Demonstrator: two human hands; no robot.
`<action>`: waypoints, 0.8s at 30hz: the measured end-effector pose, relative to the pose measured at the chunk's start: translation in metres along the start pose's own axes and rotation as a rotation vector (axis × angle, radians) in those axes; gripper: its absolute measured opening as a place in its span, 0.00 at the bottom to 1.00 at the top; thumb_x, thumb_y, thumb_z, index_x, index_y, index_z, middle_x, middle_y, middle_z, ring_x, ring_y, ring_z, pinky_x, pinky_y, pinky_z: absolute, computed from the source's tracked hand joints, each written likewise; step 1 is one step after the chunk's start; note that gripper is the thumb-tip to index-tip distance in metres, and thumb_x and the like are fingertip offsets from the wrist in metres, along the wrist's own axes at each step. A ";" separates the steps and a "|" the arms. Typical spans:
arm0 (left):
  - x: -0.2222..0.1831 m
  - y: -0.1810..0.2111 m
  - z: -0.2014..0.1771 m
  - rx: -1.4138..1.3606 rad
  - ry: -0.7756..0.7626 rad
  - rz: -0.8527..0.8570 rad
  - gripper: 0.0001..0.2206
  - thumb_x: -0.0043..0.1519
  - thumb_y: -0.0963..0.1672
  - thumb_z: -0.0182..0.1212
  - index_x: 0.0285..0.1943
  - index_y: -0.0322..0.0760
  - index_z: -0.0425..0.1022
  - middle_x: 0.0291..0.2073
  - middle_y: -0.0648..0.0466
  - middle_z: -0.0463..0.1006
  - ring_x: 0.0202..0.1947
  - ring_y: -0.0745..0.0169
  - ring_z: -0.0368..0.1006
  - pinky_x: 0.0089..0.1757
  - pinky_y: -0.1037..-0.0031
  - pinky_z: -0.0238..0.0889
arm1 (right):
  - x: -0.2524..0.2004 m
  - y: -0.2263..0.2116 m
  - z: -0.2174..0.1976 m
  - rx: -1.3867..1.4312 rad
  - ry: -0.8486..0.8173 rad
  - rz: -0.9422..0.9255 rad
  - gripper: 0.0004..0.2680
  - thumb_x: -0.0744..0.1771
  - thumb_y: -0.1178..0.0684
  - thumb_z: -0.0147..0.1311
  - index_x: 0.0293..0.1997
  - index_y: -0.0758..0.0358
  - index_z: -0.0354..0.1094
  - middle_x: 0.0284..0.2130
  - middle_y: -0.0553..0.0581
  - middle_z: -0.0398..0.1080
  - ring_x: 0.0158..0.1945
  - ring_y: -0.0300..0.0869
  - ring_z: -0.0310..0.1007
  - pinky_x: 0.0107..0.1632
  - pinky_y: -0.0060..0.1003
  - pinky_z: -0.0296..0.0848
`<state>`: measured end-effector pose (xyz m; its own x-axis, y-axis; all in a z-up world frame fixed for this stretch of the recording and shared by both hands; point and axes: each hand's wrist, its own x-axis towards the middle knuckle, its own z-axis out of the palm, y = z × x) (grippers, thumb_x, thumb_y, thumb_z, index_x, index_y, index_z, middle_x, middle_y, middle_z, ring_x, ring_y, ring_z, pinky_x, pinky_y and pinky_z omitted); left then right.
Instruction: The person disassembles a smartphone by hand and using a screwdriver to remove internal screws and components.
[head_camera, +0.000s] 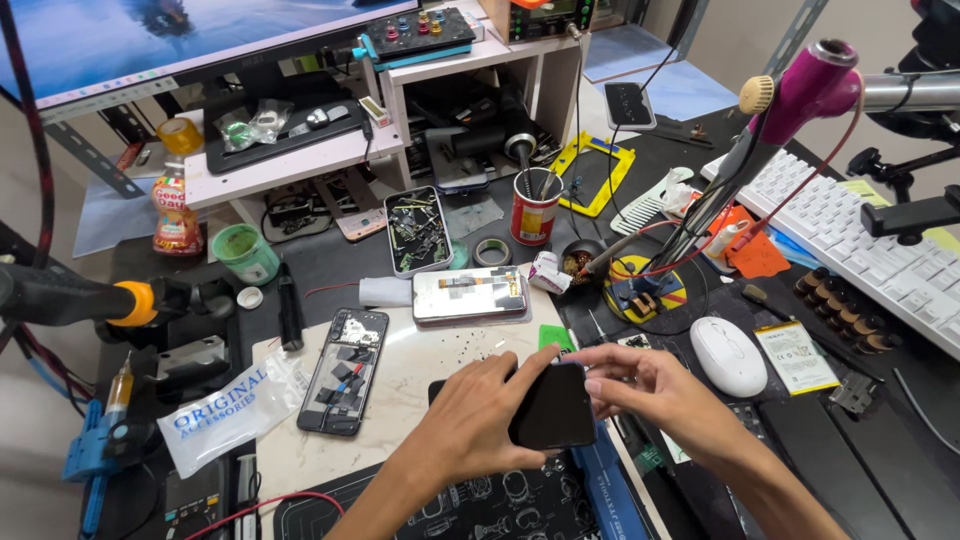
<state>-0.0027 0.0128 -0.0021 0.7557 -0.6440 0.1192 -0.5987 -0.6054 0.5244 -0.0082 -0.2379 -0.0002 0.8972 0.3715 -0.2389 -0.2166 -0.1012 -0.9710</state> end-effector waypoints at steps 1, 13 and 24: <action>0.000 -0.001 -0.002 0.000 0.009 -0.001 0.51 0.39 0.52 0.79 0.76 0.45 0.56 0.45 0.41 0.74 0.47 0.38 0.73 0.50 0.54 0.65 | 0.001 -0.001 0.001 -0.003 0.003 -0.005 0.17 0.66 0.51 0.56 0.58 0.69 0.71 0.38 0.55 0.80 0.39 0.36 0.78 0.46 0.34 0.77; -0.020 -0.008 -0.013 0.003 0.077 0.004 0.51 0.39 0.51 0.80 0.76 0.44 0.57 0.46 0.40 0.74 0.47 0.37 0.73 0.49 0.53 0.66 | 0.014 -0.010 0.014 0.092 -0.117 -0.043 0.15 0.66 0.55 0.57 0.58 0.70 0.71 0.37 0.55 0.78 0.39 0.35 0.77 0.45 0.33 0.77; -0.019 -0.022 -0.007 0.035 0.075 0.040 0.53 0.37 0.50 0.82 0.76 0.43 0.57 0.44 0.40 0.73 0.46 0.38 0.72 0.49 0.54 0.65 | 0.021 0.001 0.016 0.078 -0.133 -0.009 0.17 0.65 0.54 0.57 0.59 0.71 0.68 0.40 0.55 0.78 0.40 0.36 0.78 0.46 0.33 0.78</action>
<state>-0.0023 0.0416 -0.0104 0.7479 -0.6320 0.2032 -0.6368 -0.5966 0.4884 0.0043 -0.2154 -0.0059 0.8414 0.4916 -0.2244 -0.2428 -0.0269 -0.9697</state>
